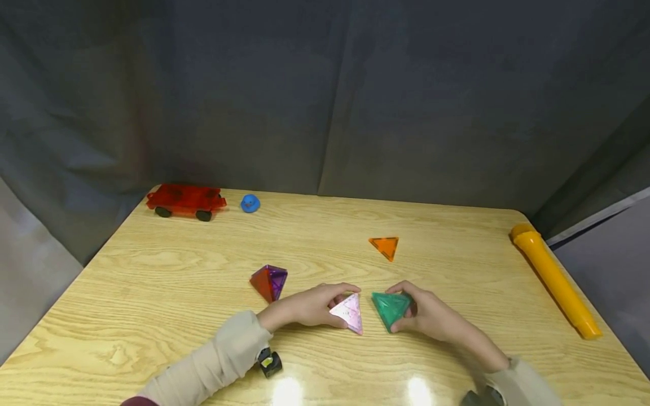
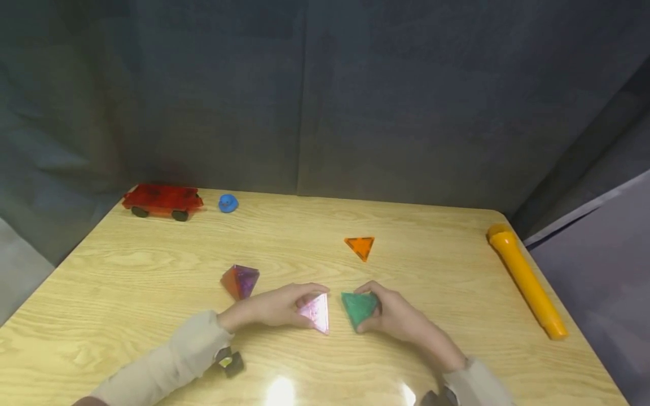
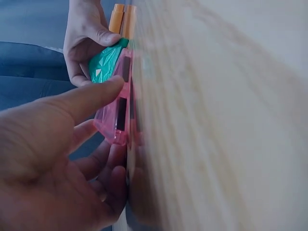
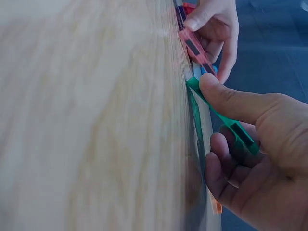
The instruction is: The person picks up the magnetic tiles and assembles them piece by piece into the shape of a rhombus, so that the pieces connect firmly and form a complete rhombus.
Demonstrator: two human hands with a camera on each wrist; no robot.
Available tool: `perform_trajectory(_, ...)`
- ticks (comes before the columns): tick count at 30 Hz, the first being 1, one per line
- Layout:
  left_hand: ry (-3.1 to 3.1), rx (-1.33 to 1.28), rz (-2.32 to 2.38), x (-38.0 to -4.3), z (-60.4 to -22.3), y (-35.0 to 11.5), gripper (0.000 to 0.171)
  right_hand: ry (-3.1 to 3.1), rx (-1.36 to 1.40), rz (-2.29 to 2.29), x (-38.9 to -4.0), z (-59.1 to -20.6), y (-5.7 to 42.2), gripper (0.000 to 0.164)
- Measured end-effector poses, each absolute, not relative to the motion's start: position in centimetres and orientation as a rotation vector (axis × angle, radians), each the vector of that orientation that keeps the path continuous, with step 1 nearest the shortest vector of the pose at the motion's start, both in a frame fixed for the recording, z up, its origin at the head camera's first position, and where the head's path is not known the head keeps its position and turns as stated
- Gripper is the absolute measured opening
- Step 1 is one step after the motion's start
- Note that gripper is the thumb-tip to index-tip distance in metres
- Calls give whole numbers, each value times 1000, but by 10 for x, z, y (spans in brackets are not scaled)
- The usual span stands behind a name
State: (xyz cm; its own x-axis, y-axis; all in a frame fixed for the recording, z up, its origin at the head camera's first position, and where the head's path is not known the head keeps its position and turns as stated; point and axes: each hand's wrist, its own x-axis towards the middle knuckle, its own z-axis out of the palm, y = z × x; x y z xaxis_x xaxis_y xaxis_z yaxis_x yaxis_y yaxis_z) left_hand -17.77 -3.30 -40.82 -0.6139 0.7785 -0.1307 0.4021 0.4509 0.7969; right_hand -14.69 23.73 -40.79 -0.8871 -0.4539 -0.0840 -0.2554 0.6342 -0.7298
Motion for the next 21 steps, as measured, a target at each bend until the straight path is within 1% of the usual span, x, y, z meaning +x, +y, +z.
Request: perform_trajectory(21, 2267, 979, 975, -177, -411, -29, 66, 2520, -717, -1167, -149, -416, 214, 52)
